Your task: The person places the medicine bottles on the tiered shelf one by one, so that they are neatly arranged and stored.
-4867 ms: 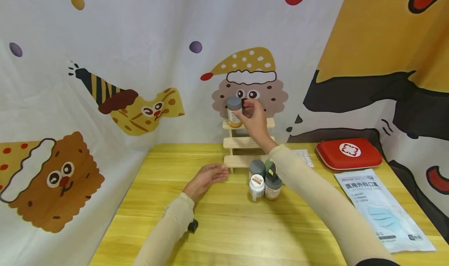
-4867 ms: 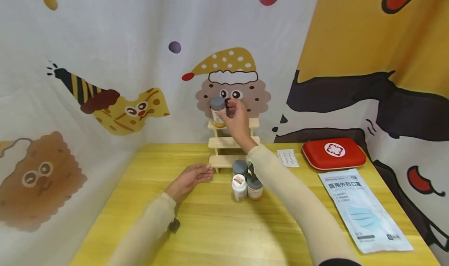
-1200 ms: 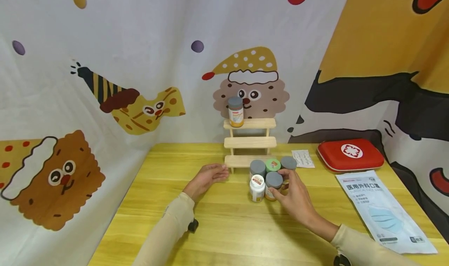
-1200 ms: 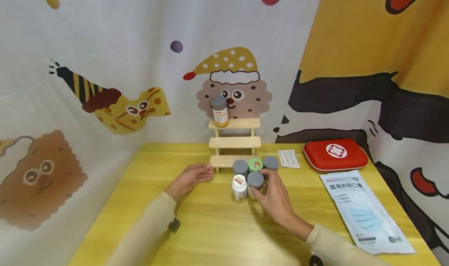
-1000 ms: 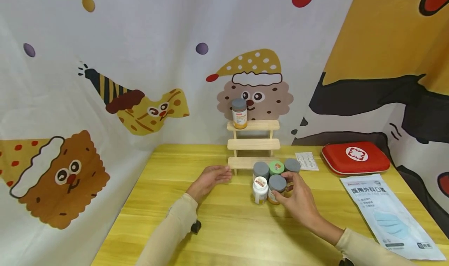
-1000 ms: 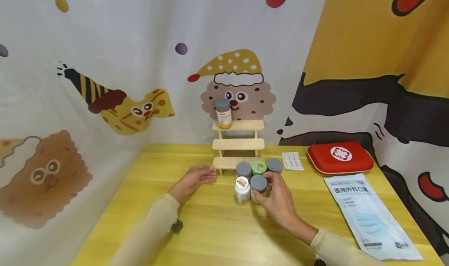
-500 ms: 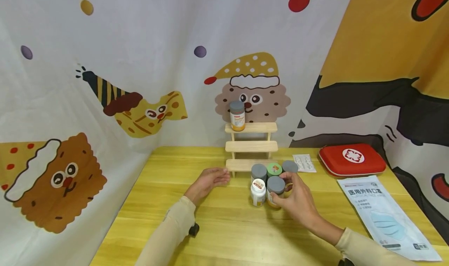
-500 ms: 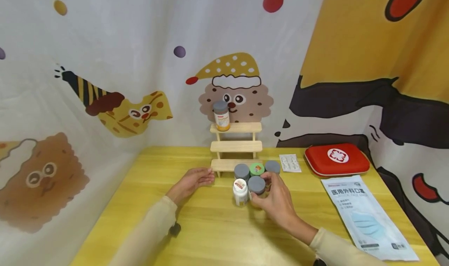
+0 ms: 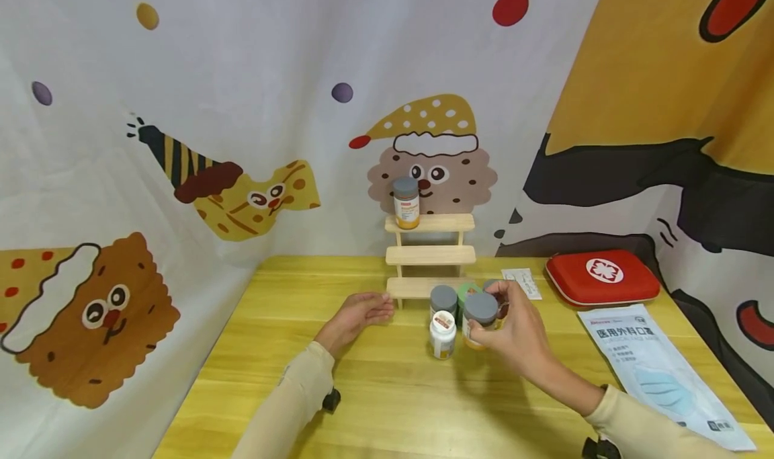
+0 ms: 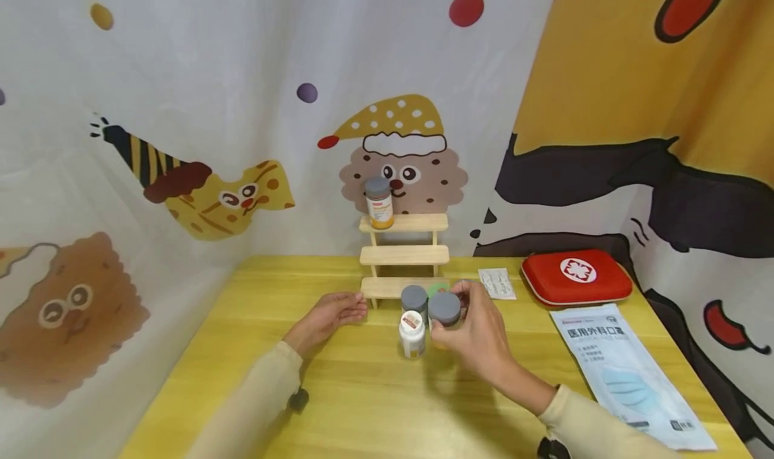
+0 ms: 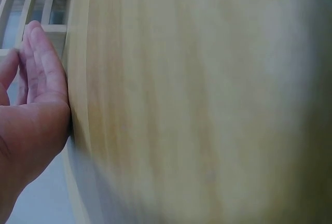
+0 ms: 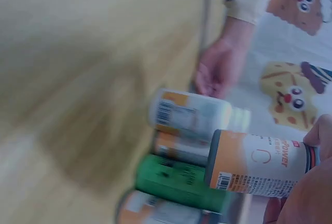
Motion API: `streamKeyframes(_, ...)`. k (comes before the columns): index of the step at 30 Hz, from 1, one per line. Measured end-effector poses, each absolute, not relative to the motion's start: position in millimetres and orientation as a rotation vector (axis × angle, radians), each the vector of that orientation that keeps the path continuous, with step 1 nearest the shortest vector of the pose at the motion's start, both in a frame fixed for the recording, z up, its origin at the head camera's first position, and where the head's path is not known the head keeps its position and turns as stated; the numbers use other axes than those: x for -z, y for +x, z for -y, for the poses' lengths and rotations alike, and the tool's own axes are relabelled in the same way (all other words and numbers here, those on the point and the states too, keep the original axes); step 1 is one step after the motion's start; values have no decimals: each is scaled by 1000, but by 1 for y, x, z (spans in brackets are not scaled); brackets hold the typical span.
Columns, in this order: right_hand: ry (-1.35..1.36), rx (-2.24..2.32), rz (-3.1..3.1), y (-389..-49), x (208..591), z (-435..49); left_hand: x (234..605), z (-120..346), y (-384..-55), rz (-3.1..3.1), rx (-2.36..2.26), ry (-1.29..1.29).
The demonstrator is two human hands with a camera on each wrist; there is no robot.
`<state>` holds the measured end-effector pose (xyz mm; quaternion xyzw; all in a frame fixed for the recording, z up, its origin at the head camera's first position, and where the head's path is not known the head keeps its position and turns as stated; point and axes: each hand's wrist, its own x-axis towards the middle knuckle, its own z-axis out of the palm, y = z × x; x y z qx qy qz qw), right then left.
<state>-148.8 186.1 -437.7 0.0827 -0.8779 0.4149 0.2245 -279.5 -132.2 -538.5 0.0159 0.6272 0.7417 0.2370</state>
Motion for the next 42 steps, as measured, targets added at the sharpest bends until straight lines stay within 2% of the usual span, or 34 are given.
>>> streamKeyframes(11,232,-1182,2382,-164,397,-182,538,131,-279,-1730,-2028,39)
streamKeyframes(22,369,-1379,2265,-196,388,-179,536,133,-280,-1745,-2011,62)
streamKeyframes(42,217,-1517,2231,-268,372,-168,537,134,-282,-1716,-1997,49)
